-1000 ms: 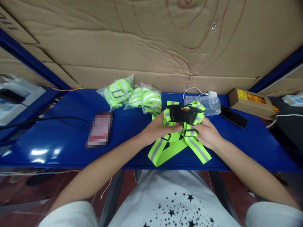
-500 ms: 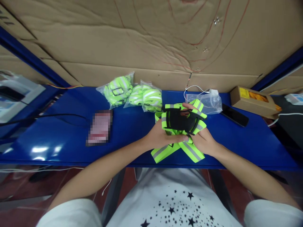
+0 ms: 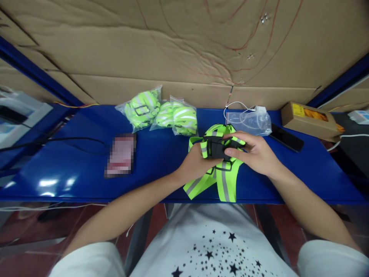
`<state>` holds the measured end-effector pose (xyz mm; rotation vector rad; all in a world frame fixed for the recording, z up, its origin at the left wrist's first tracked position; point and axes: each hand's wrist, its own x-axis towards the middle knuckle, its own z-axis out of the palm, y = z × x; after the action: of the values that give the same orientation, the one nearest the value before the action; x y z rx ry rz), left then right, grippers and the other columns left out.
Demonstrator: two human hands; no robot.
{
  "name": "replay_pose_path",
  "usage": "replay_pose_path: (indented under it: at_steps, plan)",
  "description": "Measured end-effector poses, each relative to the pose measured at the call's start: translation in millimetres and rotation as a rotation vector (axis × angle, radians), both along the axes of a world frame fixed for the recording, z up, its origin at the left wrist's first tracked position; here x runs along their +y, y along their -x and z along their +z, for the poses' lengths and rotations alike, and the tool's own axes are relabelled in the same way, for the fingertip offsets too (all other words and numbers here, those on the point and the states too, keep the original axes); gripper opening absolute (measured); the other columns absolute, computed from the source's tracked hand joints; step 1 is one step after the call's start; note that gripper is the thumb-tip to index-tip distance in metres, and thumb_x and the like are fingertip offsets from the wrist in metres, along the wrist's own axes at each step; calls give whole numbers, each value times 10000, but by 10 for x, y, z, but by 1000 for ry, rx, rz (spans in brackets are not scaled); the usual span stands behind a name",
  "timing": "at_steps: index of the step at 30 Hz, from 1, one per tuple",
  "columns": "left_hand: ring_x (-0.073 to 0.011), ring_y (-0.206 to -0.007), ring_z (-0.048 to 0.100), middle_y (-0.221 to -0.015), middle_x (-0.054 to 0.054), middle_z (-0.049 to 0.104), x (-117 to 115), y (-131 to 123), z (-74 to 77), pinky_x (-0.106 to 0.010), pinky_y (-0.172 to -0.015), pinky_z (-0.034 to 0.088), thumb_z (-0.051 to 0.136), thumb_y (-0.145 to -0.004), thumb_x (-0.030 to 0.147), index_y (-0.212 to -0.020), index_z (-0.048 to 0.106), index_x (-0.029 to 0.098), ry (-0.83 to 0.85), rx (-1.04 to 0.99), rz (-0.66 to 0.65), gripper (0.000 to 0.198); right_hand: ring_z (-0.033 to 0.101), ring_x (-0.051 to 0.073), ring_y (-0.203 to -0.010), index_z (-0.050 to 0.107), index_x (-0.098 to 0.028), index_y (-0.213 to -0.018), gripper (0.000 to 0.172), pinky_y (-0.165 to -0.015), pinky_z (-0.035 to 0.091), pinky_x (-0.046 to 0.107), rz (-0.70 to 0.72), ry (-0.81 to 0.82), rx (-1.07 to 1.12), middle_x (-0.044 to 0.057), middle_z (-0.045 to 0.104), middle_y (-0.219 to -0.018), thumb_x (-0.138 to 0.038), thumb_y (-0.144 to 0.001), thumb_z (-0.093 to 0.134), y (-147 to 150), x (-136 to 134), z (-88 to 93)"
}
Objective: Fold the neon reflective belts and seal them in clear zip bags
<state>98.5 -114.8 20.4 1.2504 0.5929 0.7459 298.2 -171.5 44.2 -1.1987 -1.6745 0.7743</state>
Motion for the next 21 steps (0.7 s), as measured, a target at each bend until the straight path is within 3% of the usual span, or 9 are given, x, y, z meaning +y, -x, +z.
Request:
replay_pose_path:
  at_steps: [7,10,14,18,21]
  plan:
    - [-260,-904,735,-1025,-86,783,13,2,-29,-410,-874,568,955,-626,352,-1108,720,163,327,-85,-360,568,731,230,-973,777,-269,-1153,228,-896,582,385,-114,-386,-312,59,782,-1102,-343,-939,762,-32,-69,81]
    - [-290,-945,747,-1030,-105,786,2,5,-54,-421,-895,570,937,-635,437,-1061,728,163,390,-111,-425,548,734,248,-1010,754,-343,-1252,293,-928,574,414,-142,-563,-458,25,794,-1148,-326,-961,734,-76,-100,59]
    - [-314,-1048,742,-1056,-100,790,-13,52,-91,-432,-964,555,934,-666,396,-1097,737,170,397,-123,-481,525,717,237,-1012,648,-474,-1404,455,-892,580,388,-208,-775,-618,-51,783,-1227,-258,-1004,661,-117,-182,26]
    - [-373,-1161,710,-1153,-142,774,5,148,-93,-461,-971,564,921,-658,554,-1217,709,169,345,-211,-582,711,696,248,-1075,576,-492,-1467,533,-975,585,418,-179,-689,-764,-58,720,-1365,-227,-1009,645,-121,-267,50]
    - [-391,-1184,699,-1190,-165,763,3,163,-65,-476,-971,568,912,-644,621,-1275,678,167,310,-214,-542,812,640,259,-1240,502,-445,-1541,604,-1070,562,429,-92,-661,-774,-32,651,-1468,-184,-1011,629,-94,-260,82]
